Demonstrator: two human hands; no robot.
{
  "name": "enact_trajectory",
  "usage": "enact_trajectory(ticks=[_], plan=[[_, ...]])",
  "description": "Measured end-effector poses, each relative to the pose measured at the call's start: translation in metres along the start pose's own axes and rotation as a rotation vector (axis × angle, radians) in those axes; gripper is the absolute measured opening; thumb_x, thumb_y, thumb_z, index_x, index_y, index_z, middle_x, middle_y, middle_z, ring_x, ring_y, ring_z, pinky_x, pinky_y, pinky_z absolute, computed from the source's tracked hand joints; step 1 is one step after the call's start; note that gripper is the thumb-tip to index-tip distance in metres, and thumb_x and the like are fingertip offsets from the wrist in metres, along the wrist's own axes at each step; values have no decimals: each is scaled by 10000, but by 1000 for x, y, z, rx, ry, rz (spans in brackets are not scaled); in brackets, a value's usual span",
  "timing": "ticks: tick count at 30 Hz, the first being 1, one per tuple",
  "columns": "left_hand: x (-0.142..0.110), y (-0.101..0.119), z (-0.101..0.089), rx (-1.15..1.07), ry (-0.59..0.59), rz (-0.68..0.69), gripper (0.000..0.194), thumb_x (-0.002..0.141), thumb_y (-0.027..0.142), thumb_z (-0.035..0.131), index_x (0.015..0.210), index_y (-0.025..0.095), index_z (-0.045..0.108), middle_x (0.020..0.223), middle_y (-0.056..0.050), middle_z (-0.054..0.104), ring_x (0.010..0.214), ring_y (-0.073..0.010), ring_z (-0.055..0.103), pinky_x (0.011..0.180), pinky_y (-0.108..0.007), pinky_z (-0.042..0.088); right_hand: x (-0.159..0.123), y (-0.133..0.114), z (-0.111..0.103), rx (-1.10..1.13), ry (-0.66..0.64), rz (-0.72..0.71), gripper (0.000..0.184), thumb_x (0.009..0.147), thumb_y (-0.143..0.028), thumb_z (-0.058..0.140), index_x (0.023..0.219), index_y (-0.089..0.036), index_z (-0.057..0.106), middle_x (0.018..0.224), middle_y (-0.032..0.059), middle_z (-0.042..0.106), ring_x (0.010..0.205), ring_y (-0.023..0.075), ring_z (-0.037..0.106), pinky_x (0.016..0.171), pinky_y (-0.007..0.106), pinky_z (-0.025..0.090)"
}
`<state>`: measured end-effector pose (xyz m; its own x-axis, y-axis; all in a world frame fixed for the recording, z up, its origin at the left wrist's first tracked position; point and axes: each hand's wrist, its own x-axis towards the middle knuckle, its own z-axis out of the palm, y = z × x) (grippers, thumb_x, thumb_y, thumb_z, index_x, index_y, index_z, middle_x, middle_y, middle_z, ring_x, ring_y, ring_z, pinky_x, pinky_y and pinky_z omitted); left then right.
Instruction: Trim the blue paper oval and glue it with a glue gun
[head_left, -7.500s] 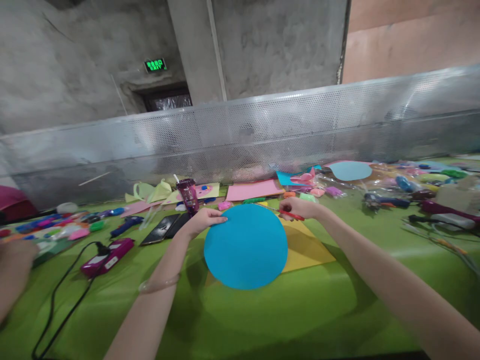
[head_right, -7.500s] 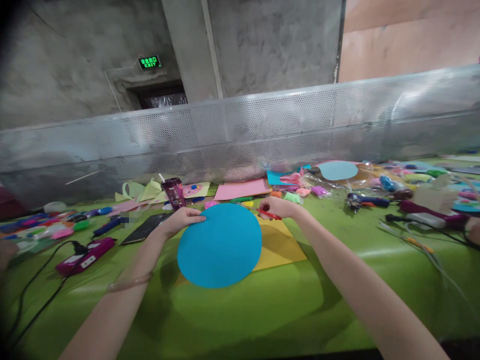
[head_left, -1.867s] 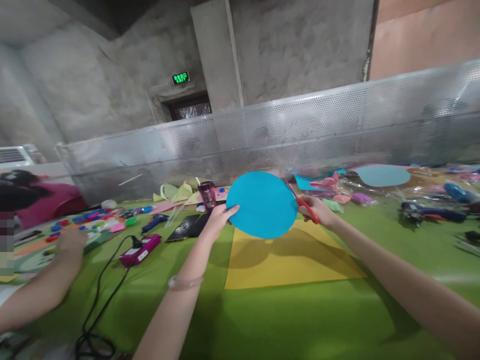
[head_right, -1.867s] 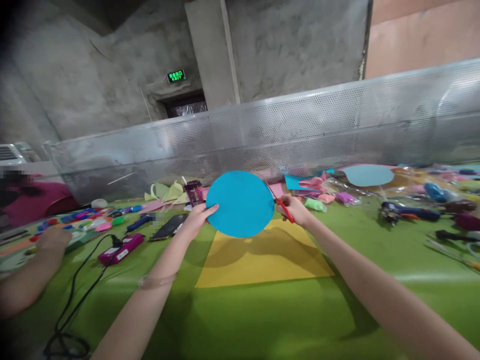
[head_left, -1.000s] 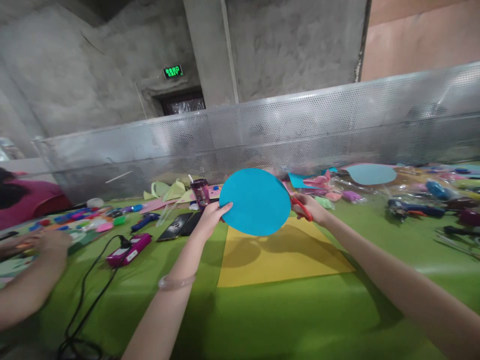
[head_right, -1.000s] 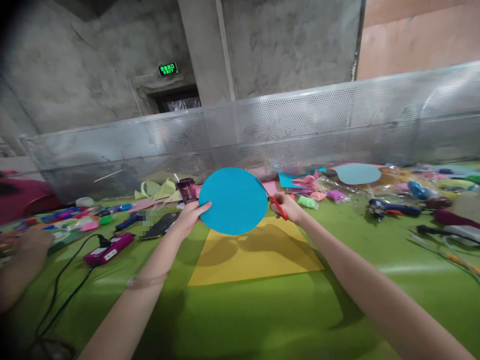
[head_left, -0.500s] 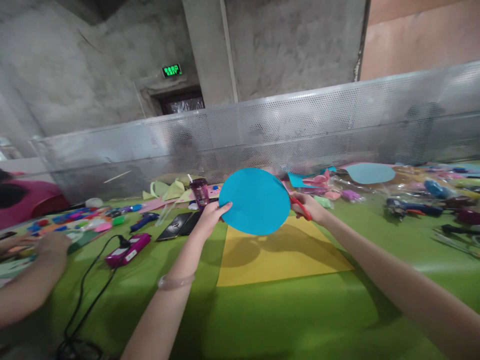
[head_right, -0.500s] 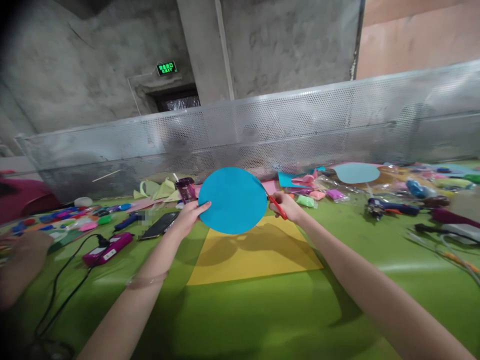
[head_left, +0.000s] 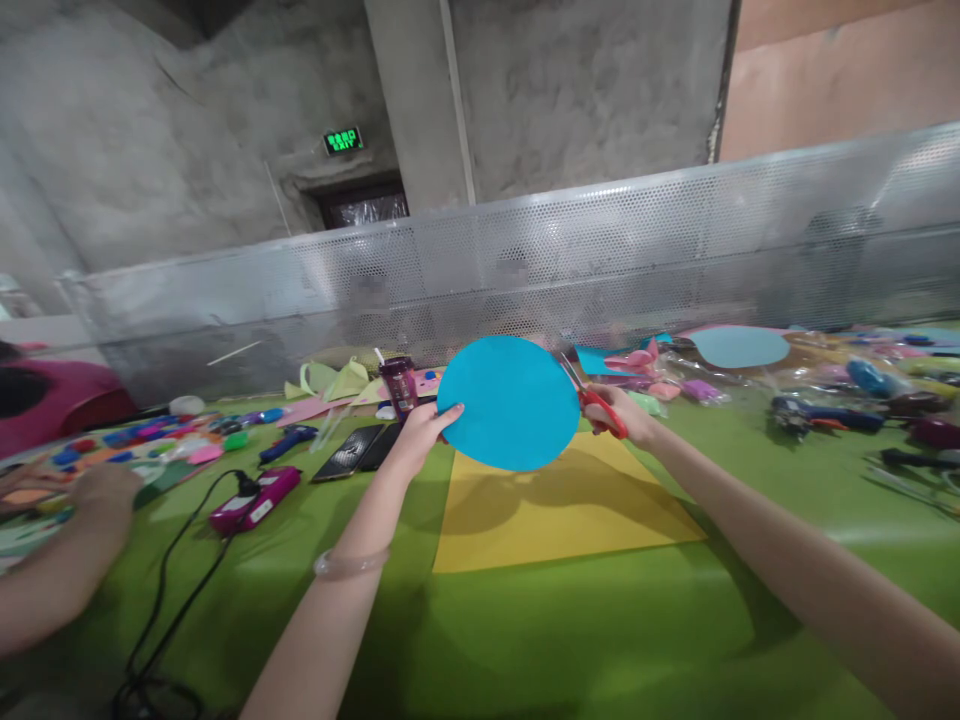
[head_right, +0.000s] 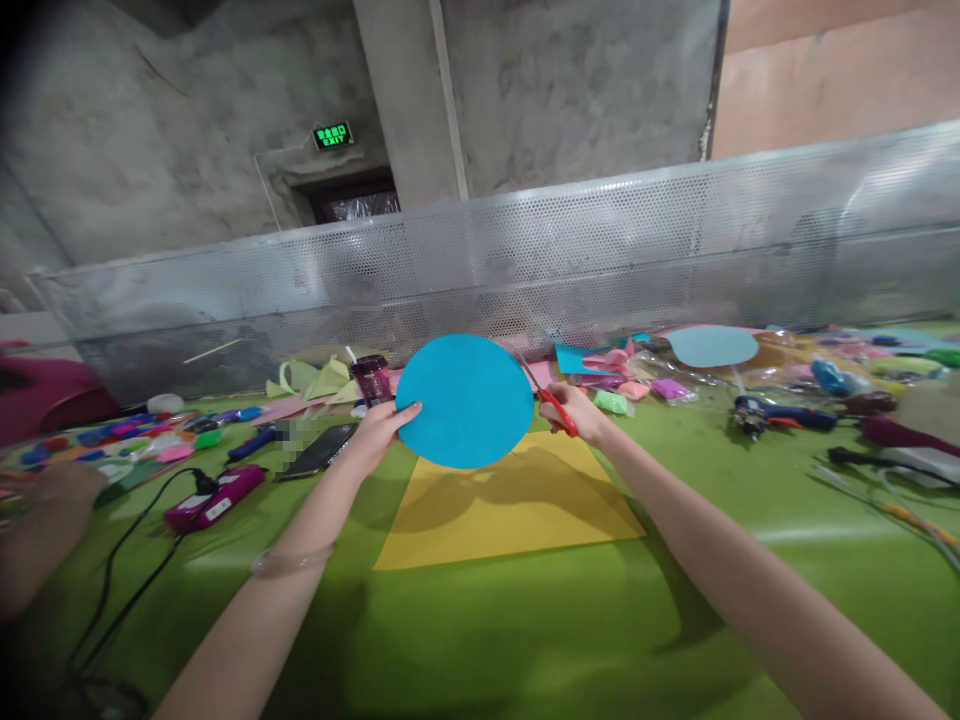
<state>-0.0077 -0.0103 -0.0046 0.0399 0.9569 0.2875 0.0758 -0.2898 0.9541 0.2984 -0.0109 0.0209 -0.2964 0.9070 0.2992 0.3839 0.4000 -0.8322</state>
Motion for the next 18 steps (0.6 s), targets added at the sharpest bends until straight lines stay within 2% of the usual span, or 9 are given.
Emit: enact_trajectory(ticks=[4, 18], plan=[[0, 2, 1, -23, -3, -2, 406, 613, 445, 687, 887, 147, 656, 763, -54, 664, 730, -216, 614, 619, -308, 468, 0, 0, 0, 14, -35, -15, 174, 598, -282, 508, 732, -183, 456, 645, -13, 484, 520, 109, 494, 494, 234, 447], [-2, 4, 2, -45, -21, -13, 430, 620, 431, 691, 936, 141, 654, 880, -83, 675, 807, -241, 617, 653, -330, 488, 2, 3, -1, 26, -45, -27, 205, 581, -295, 524, 710, -194, 401, 672, -10, 470, 541, 107, 470, 501, 245, 449]])
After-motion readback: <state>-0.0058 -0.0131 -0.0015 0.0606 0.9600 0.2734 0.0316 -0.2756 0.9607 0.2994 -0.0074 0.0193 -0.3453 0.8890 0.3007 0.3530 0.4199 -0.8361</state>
